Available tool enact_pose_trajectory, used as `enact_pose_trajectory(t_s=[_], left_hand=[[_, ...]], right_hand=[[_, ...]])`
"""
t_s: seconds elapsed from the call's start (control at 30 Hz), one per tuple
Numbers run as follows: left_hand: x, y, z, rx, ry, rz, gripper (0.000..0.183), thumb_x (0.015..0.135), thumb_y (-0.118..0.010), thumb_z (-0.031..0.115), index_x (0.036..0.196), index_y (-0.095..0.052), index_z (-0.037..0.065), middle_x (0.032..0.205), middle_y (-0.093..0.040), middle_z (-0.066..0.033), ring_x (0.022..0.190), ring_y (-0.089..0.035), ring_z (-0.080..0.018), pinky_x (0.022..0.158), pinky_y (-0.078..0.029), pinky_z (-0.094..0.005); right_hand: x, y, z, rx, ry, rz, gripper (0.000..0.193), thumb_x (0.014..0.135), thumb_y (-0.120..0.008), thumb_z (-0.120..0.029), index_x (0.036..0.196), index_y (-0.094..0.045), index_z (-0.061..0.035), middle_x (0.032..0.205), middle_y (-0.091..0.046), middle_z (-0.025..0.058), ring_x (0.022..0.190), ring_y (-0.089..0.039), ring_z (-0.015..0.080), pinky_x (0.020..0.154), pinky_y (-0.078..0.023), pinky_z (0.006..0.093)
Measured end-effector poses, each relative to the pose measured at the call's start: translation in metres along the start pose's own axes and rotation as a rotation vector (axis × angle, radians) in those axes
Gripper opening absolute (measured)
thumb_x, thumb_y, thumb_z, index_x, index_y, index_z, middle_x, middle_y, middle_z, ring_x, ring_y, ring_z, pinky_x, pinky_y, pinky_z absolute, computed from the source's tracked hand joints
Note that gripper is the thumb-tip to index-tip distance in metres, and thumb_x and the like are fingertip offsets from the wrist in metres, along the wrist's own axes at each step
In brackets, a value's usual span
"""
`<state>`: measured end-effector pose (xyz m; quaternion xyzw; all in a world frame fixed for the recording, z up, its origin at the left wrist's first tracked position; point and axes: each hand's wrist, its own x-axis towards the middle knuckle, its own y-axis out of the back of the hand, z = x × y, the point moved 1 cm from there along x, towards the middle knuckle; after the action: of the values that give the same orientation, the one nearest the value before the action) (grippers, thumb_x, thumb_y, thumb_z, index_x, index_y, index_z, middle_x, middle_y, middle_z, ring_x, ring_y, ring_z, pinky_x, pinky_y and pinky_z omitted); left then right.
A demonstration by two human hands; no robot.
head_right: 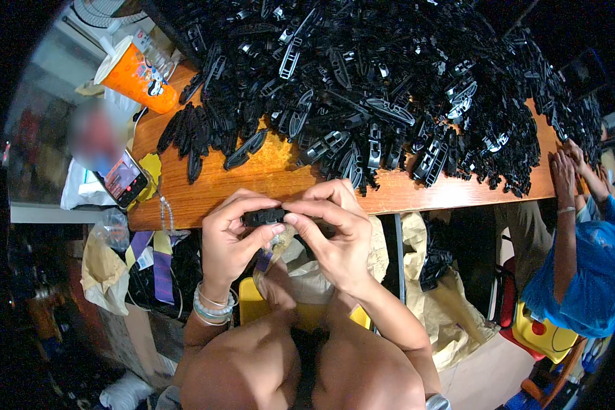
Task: The person assembles small plastic components by hand on a wooden table.
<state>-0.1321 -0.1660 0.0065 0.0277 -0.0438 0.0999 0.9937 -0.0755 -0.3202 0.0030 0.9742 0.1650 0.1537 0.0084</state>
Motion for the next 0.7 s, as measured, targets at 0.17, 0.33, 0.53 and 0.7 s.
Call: enact_pose_trajectory(t_s=[0.17, 0.33, 0.53, 0.7], left_hand=[[-0.004, 0.003, -0.001, -0.267, 0.242, -0.042, 0.028, 0.080, -0.067, -0.005, 0.108, -0.061, -0.004, 0.095, -0.063, -0.0083, 0.076, -0.062, -0.0117, 0.065, -0.050, -0.0201], [-0.007, 0.001, 0.000, -0.167, 0.090, -0.030, 0.023, 0.081, -0.066, -0.003, 0.104, -0.060, -0.004, 0.092, -0.064, -0.0078, 0.072, -0.062, -0.0094, 0.062, -0.051, -0.0207], [-0.003, 0.000, 0.005, -0.121, 0.217, -0.149, 0.015, 0.082, -0.064, 0.000, 0.097, -0.064, -0.004, 0.080, -0.066, -0.0066, 0.070, -0.064, -0.0121, 0.067, -0.051, -0.0237], [0.017, 0.027, -0.002, 0.385, -0.211, -0.154, 0.012, 0.079, -0.068, 0.004, 0.090, -0.068, 0.000, 0.094, -0.066, -0.0120, 0.078, -0.064, -0.0200, 0.068, -0.051, -0.0286]], right_hand=[[-0.002, 0.004, -0.002, -0.248, 0.119, 0.013, 0.018, 0.069, -0.073, 0.002, 0.085, -0.071, -0.0034, 0.083, -0.059, 0.0071, 0.081, -0.052, 0.0195, 0.070, -0.042, 0.0272], [-0.004, 0.006, -0.009, -0.160, -0.036, -0.099, 0.024, 0.075, -0.071, -0.002, 0.099, -0.067, 0.0001, 0.088, -0.061, 0.0098, 0.076, -0.058, 0.0177, 0.066, -0.046, 0.0269], [-0.013, 0.022, -0.002, -0.171, -0.044, -0.143, 0.024, 0.079, -0.070, -0.003, 0.101, -0.065, 0.0027, 0.081, -0.062, 0.0101, 0.071, -0.060, 0.0154, 0.064, -0.048, 0.0257], [-0.015, 0.037, 0.002, -0.097, -0.286, -0.393, 0.018, 0.080, -0.066, -0.002, 0.097, -0.066, 0.0044, 0.090, -0.066, 0.0146, 0.078, -0.064, 0.0232, 0.071, -0.050, 0.0317]])
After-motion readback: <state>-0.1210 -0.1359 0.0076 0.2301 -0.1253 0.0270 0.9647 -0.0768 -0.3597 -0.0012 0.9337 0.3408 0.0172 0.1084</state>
